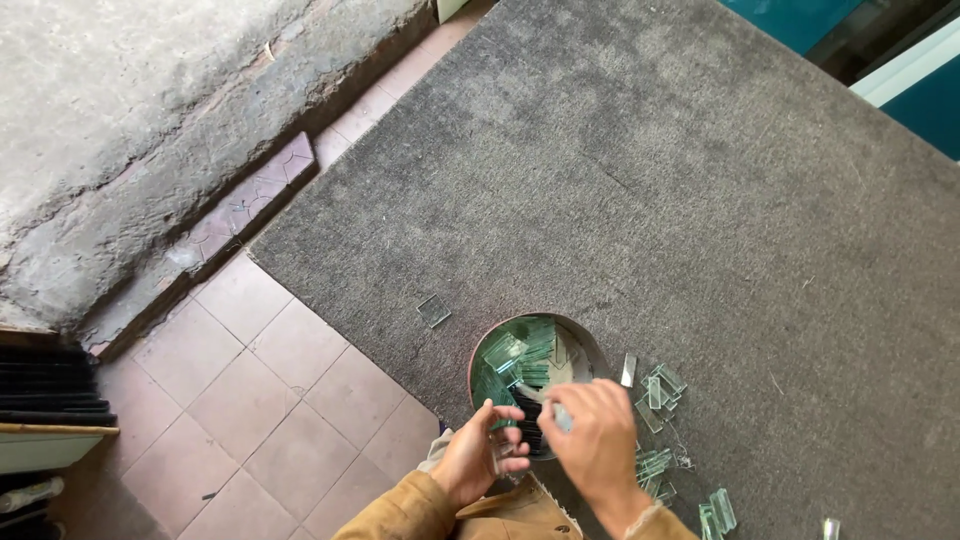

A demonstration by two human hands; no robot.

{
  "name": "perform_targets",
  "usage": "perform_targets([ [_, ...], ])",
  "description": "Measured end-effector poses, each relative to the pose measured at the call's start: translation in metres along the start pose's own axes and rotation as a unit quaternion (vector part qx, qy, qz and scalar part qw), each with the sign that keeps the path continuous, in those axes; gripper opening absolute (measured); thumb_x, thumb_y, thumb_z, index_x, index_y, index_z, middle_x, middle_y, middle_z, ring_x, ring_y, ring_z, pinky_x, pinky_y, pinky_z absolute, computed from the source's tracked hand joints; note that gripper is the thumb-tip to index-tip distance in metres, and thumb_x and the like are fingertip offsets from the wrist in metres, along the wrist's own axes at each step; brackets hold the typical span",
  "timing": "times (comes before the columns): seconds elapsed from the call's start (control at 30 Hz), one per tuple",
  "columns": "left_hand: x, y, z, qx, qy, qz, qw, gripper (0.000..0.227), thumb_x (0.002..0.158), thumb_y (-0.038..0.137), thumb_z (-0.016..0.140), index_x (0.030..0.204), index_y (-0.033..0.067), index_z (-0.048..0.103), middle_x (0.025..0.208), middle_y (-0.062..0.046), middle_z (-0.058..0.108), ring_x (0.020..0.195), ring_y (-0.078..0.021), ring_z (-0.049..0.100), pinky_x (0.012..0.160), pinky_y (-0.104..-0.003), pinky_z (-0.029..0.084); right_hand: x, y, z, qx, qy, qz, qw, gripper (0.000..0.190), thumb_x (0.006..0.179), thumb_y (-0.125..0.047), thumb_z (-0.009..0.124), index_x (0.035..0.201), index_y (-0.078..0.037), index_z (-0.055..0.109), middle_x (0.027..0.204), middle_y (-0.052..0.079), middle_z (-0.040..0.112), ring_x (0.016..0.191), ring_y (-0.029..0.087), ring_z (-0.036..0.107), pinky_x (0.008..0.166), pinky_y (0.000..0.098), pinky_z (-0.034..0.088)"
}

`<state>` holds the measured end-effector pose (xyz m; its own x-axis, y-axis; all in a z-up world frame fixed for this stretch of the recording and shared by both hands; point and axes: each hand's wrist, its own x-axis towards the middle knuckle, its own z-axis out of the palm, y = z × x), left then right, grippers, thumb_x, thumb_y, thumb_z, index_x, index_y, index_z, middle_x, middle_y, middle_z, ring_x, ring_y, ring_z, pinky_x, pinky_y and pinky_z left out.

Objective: Applying glue to small rectangular glass pieces and assembling them into a larger glass structure on a workshop table.

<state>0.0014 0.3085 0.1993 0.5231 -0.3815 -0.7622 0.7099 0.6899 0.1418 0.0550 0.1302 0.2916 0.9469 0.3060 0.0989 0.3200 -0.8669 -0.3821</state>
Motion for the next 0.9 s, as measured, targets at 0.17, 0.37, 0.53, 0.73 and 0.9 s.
perform_targets([
  [0.17, 0.001, 0.014, 0.025, -0.074, 0.018, 0.043, 0.996, 0.068, 0.11, 0.067, 0.047, 0.123, 0.0065, 0.075, 0.097, -0.014, 0.067, 0.075, -0.0256, 0.066, 0.061, -0.041, 0.062, -0.006, -0.017, 0.006, 0.05, 0.031, -0.109, 0.992, 0.012, 0.093, -0.022, 0.075, 0.101, -0.025, 0.084, 0.099, -0.005, 0.084, 0.093, 0.014, 0.076, 0.107, 0.0454, 0.048],
  [0.37, 0.02, 0.017, 0.004, -0.089, 0.06, 0.08, 0.991, 0.017, 0.108, 0.028, 0.064, 0.096, 0.0169, 0.064, 0.07, 0.002, 0.045, 0.055, -0.0148, 0.041, 0.051, -0.032, 0.034, -0.005, -0.01, 0.019, 0.124, 0.004, -0.223, 0.967, 0.018, 0.101, -0.03, 0.076, 0.104, -0.013, 0.08, 0.11, 0.001, 0.084, 0.097, 0.022, 0.075, 0.092, 0.0424, 0.053],
  [0.53, -0.005, 0.031, -0.03, -0.014, 0.027, 0.022, 0.999, 0.059, 0.108, 0.079, 0.048, 0.087, 0.0246, 0.055, 0.067, 0.009, 0.022, 0.054, -0.0068, 0.013, 0.046, -0.023, 0.007, 0.024, 0.081, 0.088, 0.081, -0.068, 0.169, 0.98, 0.047, 0.094, -0.029, 0.066, 0.141, -0.022, 0.074, 0.137, 0.003, 0.08, 0.125, 0.027, 0.073, 0.109, 0.0444, 0.054],
  [0.73, -0.029, 0.04, -0.057, -0.034, -0.026, -0.034, 0.998, 0.047, 0.116, 0.054, 0.045, 0.088, 0.0202, 0.063, 0.065, 0.005, 0.028, 0.053, -0.0091, 0.022, 0.045, -0.024, 0.02, 0.067, 0.151, 0.162, -0.168, -0.191, 0.2, 0.946, 0.058, 0.099, -0.04, 0.06, 0.152, -0.018, 0.069, 0.136, 0.014, 0.083, 0.12, 0.039, 0.083, 0.098, 0.0552, 0.065],
  [0.9, 0.03, 0.009, -0.153, -0.01, -0.074, 0.0, 0.997, 0.051, 0.13, 0.048, 0.036, 0.112, 0.0146, 0.07, 0.065, 0.005, 0.043, 0.064, -0.0146, 0.056, 0.059, -0.024, 0.046, 0.082, 0.24, 0.264, -0.191, -0.105, 0.105, 0.97, 0.079, 0.08, -0.044, 0.072, 0.154, -0.018, 0.075, 0.131, 0.02, 0.084, 0.121, 0.039, 0.081, 0.105, 0.0514, 0.061],
])
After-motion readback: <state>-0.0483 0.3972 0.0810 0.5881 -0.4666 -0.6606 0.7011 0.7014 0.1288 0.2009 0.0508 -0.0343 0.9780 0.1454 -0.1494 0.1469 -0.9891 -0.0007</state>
